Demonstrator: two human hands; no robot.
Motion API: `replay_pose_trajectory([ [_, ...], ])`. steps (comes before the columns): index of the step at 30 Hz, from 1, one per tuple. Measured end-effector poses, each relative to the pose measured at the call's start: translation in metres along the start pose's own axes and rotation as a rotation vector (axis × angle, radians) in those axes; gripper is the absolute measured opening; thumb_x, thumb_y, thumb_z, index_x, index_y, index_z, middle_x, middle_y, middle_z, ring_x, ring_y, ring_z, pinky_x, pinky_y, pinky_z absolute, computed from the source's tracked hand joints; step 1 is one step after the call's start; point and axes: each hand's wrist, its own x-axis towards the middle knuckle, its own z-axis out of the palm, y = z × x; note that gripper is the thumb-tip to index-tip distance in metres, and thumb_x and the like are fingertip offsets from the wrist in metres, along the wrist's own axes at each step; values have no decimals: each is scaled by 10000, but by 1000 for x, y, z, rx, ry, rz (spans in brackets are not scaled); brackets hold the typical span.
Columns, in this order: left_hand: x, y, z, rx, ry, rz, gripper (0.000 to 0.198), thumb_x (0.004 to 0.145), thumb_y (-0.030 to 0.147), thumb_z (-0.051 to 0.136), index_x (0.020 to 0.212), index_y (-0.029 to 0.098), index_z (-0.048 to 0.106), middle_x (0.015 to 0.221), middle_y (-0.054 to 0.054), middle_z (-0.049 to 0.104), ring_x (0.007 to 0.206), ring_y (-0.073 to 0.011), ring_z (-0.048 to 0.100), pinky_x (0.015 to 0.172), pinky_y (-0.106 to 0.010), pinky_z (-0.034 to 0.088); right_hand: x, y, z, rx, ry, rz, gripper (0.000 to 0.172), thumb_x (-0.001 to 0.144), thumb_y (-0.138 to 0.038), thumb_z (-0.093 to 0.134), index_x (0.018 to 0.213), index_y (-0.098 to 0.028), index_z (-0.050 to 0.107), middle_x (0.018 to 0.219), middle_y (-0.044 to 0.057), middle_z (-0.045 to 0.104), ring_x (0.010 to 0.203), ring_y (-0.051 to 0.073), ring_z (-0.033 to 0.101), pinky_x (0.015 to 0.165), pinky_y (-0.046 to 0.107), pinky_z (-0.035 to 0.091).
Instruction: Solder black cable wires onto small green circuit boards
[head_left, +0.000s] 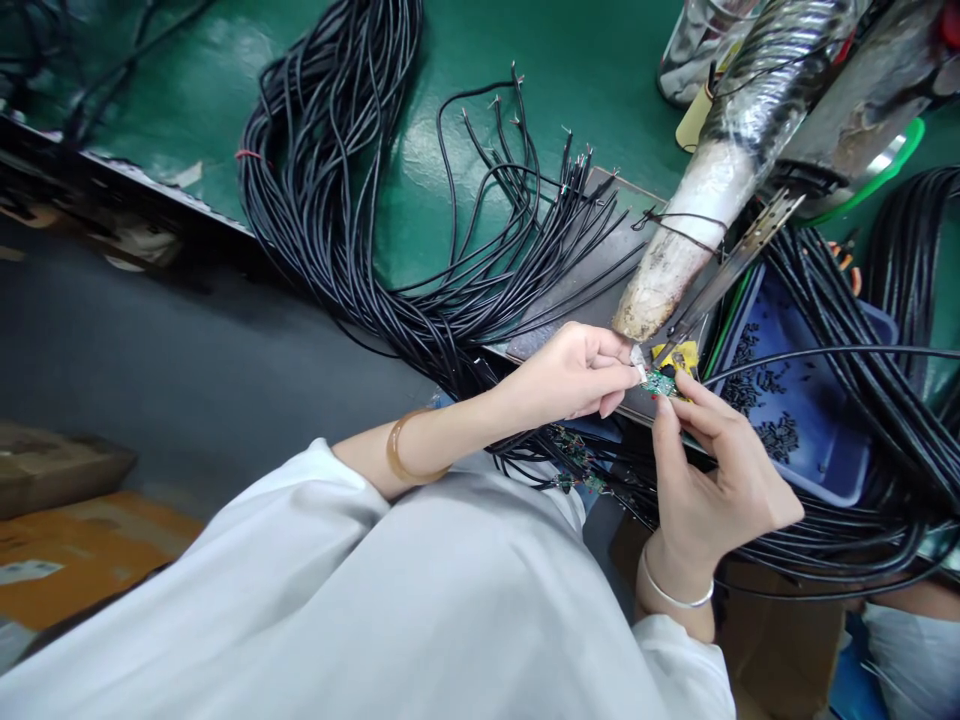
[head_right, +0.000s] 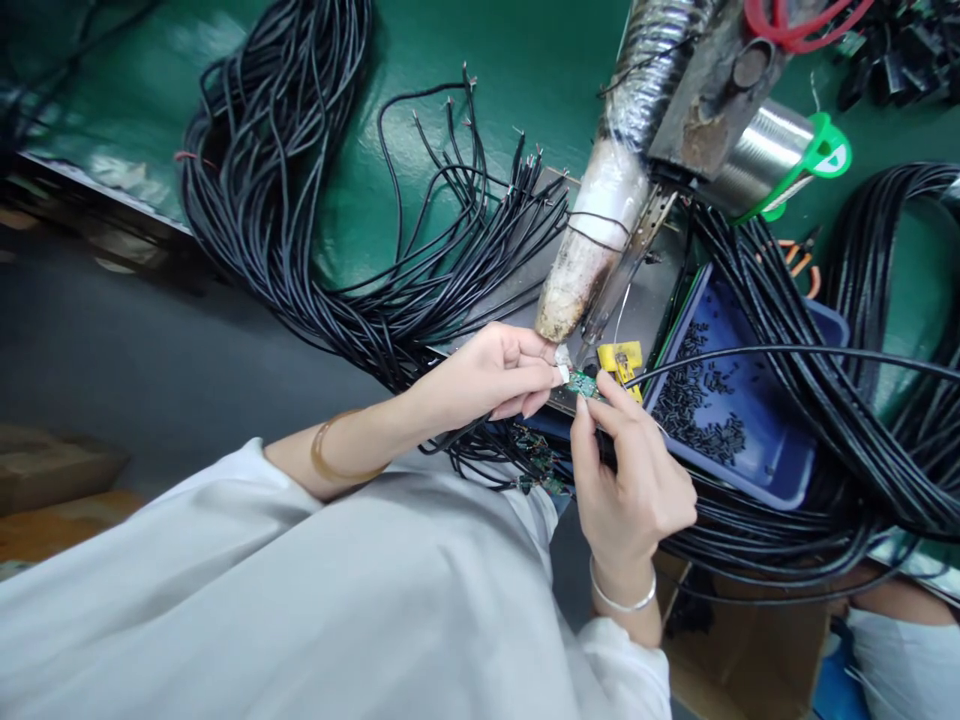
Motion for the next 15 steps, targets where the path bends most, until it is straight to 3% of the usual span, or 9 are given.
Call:
replay_pose_trajectory([
  [5,1,-6,0,25,15,17,296,901,90,533,615,145,480,448,61,508,367,-1,357,394,-129,248,-5,4,3,-1,-13,-51,137,848,-137,757,946,-215,702,1021,2,793,871,162,775,724,247,597],
  [9,1,-8,1,20,12,11,281,895,81,527,625,145,482,445,73,498,366,5,359,405,-124,258,-4,2,2,25,-24,41,71,881,-178,730,938,-218,711,997,0,792,780,145,766,640,233,577],
  [11,1,-10,1,24,9,-8,282,894,82,528,623,144,485,446,73,496,364,6,360,402,-125,254,-3,-1,-5,115,48,198,26,883,-189,718,904,-204,716,874,-6,778,622,127,722,527,228,538],
  [13,1,-11,0,25,9,-26,284,897,95,530,621,145,485,447,70,499,357,3,352,392,-133,238,-3,-5,-13,281,202,335,31,852,-197,728,871,-187,705,690,-37,690,449,100,607,393,224,446],
  [15,1,-13,-1,12,-1,-33,276,900,114,535,631,149,487,454,65,511,348,-3,344,380,-144,223,-4,-8,-21,466,285,390,101,826,-204,732,908,-183,677,591,-70,594,377,93,525,322,216,353],
])
